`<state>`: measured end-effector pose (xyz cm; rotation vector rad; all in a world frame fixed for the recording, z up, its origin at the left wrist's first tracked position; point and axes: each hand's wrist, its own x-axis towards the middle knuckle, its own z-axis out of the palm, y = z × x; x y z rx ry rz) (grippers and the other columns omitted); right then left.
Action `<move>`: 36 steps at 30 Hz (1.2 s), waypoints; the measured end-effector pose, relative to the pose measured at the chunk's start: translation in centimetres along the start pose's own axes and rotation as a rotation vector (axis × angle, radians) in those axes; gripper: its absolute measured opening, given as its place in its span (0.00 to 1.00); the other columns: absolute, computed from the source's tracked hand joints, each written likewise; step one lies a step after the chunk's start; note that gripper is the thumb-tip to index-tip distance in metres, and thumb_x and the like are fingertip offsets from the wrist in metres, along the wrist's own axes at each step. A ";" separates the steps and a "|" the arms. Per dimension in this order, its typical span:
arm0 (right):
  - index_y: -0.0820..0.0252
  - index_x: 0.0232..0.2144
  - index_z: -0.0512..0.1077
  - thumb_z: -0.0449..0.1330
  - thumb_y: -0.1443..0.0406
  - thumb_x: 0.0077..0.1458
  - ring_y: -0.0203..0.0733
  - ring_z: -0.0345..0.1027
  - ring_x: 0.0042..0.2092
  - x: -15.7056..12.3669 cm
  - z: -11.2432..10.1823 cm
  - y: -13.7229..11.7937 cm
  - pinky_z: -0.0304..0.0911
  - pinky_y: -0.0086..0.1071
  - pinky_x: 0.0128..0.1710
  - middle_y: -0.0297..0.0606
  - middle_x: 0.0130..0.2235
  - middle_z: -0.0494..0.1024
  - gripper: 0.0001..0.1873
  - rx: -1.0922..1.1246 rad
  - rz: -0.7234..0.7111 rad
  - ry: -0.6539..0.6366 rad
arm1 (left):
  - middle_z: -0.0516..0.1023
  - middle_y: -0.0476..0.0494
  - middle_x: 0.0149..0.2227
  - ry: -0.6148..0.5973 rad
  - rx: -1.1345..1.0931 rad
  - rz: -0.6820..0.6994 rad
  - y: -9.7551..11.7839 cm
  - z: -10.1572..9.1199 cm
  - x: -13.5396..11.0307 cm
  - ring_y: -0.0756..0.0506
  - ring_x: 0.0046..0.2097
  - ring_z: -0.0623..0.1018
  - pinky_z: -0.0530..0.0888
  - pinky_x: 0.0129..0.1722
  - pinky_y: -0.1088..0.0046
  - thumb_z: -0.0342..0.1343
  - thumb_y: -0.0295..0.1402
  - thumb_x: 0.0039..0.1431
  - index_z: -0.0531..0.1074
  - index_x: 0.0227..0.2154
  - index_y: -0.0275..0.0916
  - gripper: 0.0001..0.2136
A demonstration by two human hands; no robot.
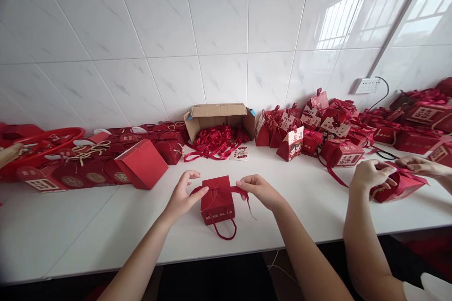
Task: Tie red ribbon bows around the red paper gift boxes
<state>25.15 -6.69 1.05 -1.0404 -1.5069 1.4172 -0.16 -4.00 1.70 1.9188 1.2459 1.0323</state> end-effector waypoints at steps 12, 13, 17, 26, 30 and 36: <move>0.60 0.32 0.73 0.62 0.52 0.51 0.38 0.67 0.26 0.1 1.9 -1.6 0.64 0.34 0.33 0.35 0.22 0.74 0.17 0.025 -0.035 0.105 | 0.68 0.42 0.41 0.313 0.328 0.255 2.3 3.0 1.1 0.37 0.49 0.69 0.60 0.49 0.58 0.56 0.30 0.51 0.56 0.36 0.43 0.13; 0.60 0.37 0.73 0.62 0.52 0.51 0.38 0.68 0.26 0.1 2.0 -1.3 0.63 0.33 0.31 0.35 0.22 0.74 0.19 -0.002 -0.027 0.114 | 0.68 0.42 0.41 0.317 0.323 0.253 2.2 2.9 1.0 0.37 0.49 0.69 0.59 0.50 0.58 0.56 0.30 0.51 0.56 0.36 0.44 0.13; 0.59 0.48 0.71 0.61 0.52 0.52 0.38 0.67 0.25 1.1 3.2 -0.1 0.61 0.32 0.28 0.32 0.21 0.73 0.25 -0.103 -0.050 0.125 | 0.69 0.42 0.41 0.298 0.275 0.232 2.4 2.9 0.6 0.37 0.49 0.69 0.58 0.51 0.57 0.56 0.33 0.51 0.57 0.37 0.43 0.13; 0.59 0.29 0.73 0.58 0.52 0.54 0.39 0.65 0.31 2.6 5.2 0.9 0.60 0.33 0.31 0.39 0.34 0.75 0.16 -0.210 -0.204 0.266 | 0.68 0.43 0.45 0.141 0.011 -0.008 0.2 0.9 0.1 0.41 0.52 0.68 0.61 0.52 0.60 0.51 0.32 0.52 0.61 0.38 0.43 0.09; 0.57 0.34 0.73 0.56 0.53 0.56 0.41 0.66 0.36 2.3 5.5 0.8 0.61 0.33 0.33 0.40 0.39 0.75 0.15 -0.227 -0.253 0.255 | 0.69 0.45 0.38 0.078 -0.083 -0.165 -2.4 0.7 0.1 0.42 0.43 0.72 0.67 0.45 0.63 0.54 0.41 0.53 0.60 0.33 0.42 0.11; 0.58 0.34 0.72 0.53 0.53 0.59 0.40 0.67 0.34 2.1 5.6 0.8 0.63 0.32 0.32 0.38 0.34 0.76 0.16 -0.216 -0.260 0.137 | 0.69 0.50 0.26 -0.097 -0.196 -0.228 -2.6 0.9 0.4 0.47 0.31 0.73 0.70 0.33 0.70 0.51 0.45 0.54 0.61 0.26 0.41 0.13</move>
